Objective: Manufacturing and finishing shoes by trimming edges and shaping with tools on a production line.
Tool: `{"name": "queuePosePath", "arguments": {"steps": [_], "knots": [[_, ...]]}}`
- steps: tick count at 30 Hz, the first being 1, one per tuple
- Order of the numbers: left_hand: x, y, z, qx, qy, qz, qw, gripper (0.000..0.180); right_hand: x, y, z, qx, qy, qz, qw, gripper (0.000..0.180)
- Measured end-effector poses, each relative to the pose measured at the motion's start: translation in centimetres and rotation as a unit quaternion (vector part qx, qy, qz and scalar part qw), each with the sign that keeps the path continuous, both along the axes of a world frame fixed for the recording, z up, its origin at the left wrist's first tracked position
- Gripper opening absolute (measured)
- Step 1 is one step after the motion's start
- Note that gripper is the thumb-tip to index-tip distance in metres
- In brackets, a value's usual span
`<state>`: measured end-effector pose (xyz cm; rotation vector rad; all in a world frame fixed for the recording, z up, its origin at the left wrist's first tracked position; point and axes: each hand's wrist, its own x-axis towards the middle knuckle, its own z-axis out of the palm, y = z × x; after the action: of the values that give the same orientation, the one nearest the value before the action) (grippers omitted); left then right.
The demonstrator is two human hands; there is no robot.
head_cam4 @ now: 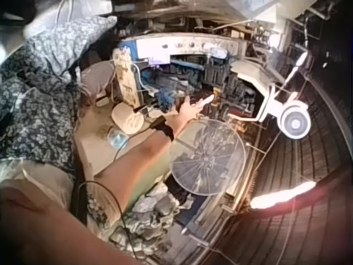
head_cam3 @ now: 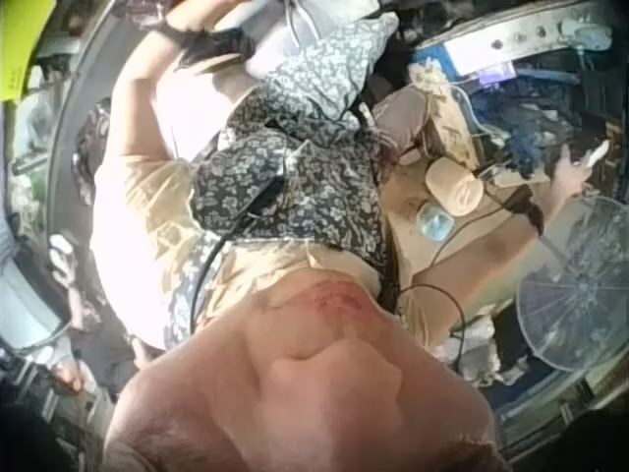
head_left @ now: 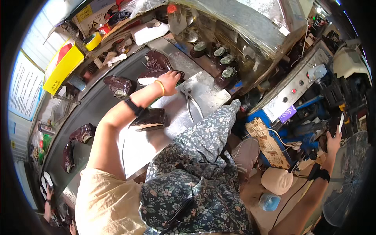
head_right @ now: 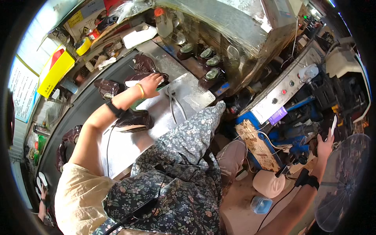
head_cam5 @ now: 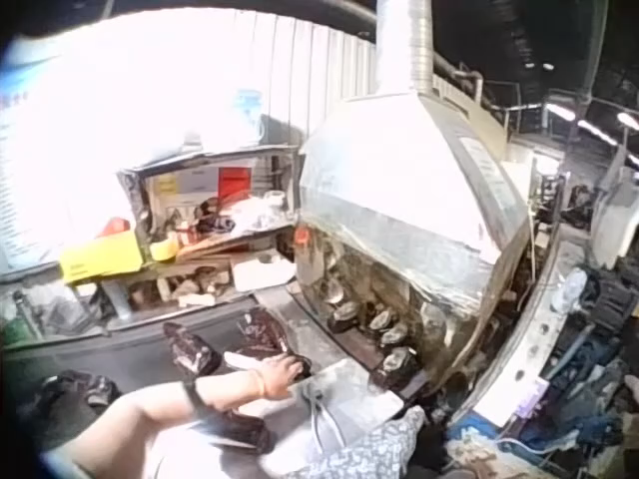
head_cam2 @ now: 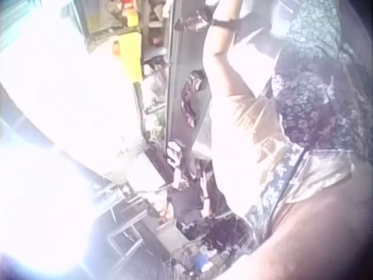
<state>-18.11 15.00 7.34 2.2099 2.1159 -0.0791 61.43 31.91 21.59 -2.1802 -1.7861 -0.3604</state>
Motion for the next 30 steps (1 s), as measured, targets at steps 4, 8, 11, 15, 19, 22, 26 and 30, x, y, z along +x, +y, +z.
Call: {"name": "queuePosePath", "arguments": {"steps": [4,8,11,15,19,22,26,30], "knots": [[-3.5,6.0,-5.4,-0.007,0.047,-0.002,0.999,0.063,0.9,4.1,0.7,-0.001,-0.007,0.027,1.000,0.073],[-2.2,9.4,-4.7,-0.143,0.048,0.048,0.987,0.047,3.3,5.6,1.3,-0.005,0.000,0.013,1.000,0.069],[-3.3,4.8,-1.2,-0.015,0.058,0.057,0.997,0.046,-5.4,3.3,2.7,0.090,-0.257,0.044,0.961,0.063],[-7.1,-3.2,8.6,0.306,-0.126,0.179,0.927,0.042,-16.3,-3.4,-4.9,0.072,0.069,0.298,0.949,0.029],[-1.5,-8.4,15.3,0.499,-0.507,0.259,0.654,0.035,-38.4,-12.4,-14.4,-0.185,0.517,0.418,0.723,0.042],[5.1,-12.0,14.1,0.529,-0.498,0.232,0.647,0.021,-48.0,-15.8,-10.8,-0.188,0.787,0.438,0.392,0.042],[13.7,-17.0,10.0,0.309,-0.684,0.017,0.661,0.036,-46.3,-14.0,-7.6,0.056,0.726,0.374,0.575,0.035],[16.8,-14.2,5.3,0.034,-0.729,0.013,0.684,0.089,-42.3,-16.6,-8.6,0.001,0.531,0.450,0.718,0.032]]}}
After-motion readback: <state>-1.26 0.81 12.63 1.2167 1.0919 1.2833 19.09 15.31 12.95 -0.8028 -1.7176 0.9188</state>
